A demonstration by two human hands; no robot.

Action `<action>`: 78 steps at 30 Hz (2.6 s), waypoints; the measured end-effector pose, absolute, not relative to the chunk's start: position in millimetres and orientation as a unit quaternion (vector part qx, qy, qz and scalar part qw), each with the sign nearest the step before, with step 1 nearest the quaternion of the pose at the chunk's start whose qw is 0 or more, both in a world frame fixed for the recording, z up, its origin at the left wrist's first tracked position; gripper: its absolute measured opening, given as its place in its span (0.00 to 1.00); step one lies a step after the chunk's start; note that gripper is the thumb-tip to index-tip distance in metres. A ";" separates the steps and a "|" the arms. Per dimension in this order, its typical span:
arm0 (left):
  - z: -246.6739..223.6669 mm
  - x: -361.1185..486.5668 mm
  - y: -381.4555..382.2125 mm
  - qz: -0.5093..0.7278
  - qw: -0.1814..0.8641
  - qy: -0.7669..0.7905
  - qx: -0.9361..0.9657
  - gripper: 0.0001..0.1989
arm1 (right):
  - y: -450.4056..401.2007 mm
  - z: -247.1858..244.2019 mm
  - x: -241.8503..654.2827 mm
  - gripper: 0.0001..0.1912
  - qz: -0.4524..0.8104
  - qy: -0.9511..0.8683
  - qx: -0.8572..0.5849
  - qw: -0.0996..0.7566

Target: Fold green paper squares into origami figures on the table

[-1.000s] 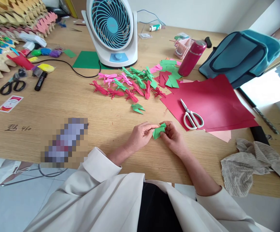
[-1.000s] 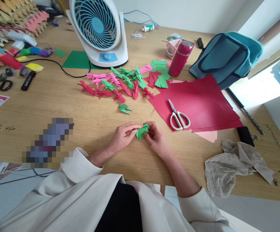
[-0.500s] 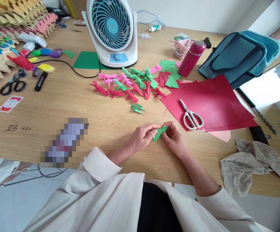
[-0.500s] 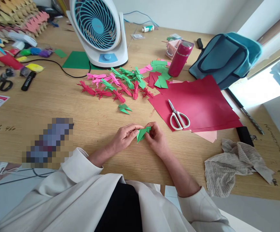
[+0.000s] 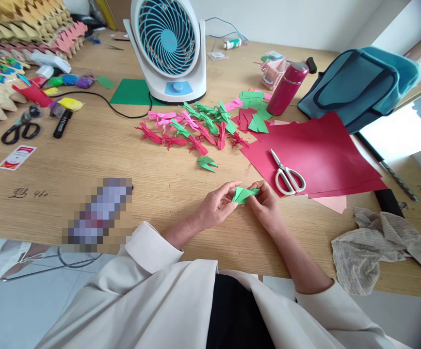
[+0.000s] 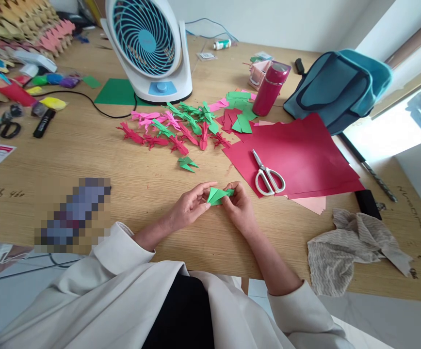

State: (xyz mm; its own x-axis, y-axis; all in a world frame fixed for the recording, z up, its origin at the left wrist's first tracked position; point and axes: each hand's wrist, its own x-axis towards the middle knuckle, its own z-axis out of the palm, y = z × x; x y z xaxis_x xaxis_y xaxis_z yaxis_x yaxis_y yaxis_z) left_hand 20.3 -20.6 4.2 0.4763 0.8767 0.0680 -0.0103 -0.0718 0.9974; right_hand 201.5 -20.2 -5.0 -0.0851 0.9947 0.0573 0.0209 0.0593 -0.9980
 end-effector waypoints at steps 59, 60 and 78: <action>1.3 20.6 -22.3 0.238 0.223 0.384 0.864 0.12 | -24.6 -7.7 196.7 0.07 0.454 -0.560 -0.514 0.464; 1.5 20.4 -22.6 0.228 0.211 0.386 0.869 0.12 | -24.7 -7.2 196.4 0.07 0.454 -0.558 -0.516 0.465; -0.9 20.2 -22.1 0.266 0.220 0.383 0.857 0.13 | -23.0 -1.0 194.5 0.10 0.484 -0.513 -0.516 0.486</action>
State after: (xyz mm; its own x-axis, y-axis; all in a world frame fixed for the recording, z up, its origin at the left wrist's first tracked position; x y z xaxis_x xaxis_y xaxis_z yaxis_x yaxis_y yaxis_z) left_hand 20.2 -22.1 -0.9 0.5653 0.7730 0.2879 0.5382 -0.6101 0.5814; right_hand 194.5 -23.0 -1.0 0.0054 1.0000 -0.0014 0.0579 -0.0017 -0.9983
